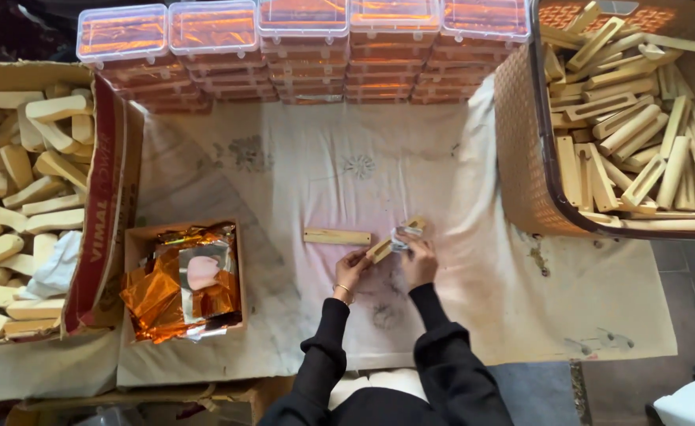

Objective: The person wipes a small wooden block with a white cloth, then places it on a sheet of orange foil. They fold the foil around the block to wrap it completely. The wrapped item is then placed into a small cardboard box.

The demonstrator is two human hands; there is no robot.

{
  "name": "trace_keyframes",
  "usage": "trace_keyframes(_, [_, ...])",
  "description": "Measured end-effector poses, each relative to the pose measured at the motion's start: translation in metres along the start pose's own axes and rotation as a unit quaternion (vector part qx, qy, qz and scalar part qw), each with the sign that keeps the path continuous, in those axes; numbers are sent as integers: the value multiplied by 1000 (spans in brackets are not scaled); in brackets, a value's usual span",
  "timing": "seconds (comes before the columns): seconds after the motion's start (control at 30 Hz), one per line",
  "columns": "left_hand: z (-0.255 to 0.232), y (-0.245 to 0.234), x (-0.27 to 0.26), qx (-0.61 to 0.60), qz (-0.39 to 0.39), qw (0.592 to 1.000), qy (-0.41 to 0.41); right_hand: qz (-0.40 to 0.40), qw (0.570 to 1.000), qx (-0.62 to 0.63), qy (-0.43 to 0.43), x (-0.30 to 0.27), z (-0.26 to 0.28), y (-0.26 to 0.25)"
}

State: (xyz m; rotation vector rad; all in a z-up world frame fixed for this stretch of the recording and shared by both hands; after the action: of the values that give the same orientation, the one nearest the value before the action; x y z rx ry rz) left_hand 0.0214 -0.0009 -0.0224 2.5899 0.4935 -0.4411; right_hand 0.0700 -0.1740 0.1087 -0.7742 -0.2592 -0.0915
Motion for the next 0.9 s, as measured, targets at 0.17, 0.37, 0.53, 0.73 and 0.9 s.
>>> trace_keyframes(0.17, [28, -12, 13, -23, 19, 1000, 9, 66, 991, -96, -64, -25, 16, 24])
trace_keyframes(0.37, [-6, 1, -3, 12, 12, 1000, -17, 36, 988, -128, -83, 18, -21, 6])
trace_keyframes(0.53, [-14, 3, -8, 30, 13, 999, -19, 53, 986, -161, -3, -10, -21, 31])
trace_keyframes(0.73, [5, 3, 3, 24, 10, 999, -36, 75, 986, -47, -140, -22, -19, 22])
trace_keyframes(0.9, [-23, 15, -17, 8, -29, 999, -35, 31, 993, -86, -73, 36, -17, -42])
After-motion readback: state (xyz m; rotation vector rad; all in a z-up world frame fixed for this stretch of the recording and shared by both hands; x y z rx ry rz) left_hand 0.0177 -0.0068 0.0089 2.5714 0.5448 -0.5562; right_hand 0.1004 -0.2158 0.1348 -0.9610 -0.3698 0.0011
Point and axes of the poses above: each hand's wrist, its own x-axis towards the middle knuckle, its own y-axis out of the palm, z = x × y, the point moved 3 cm from there along x, towards the middle knuckle, and after that the axes turned 9 degrees about y, right-handed, at the moved point
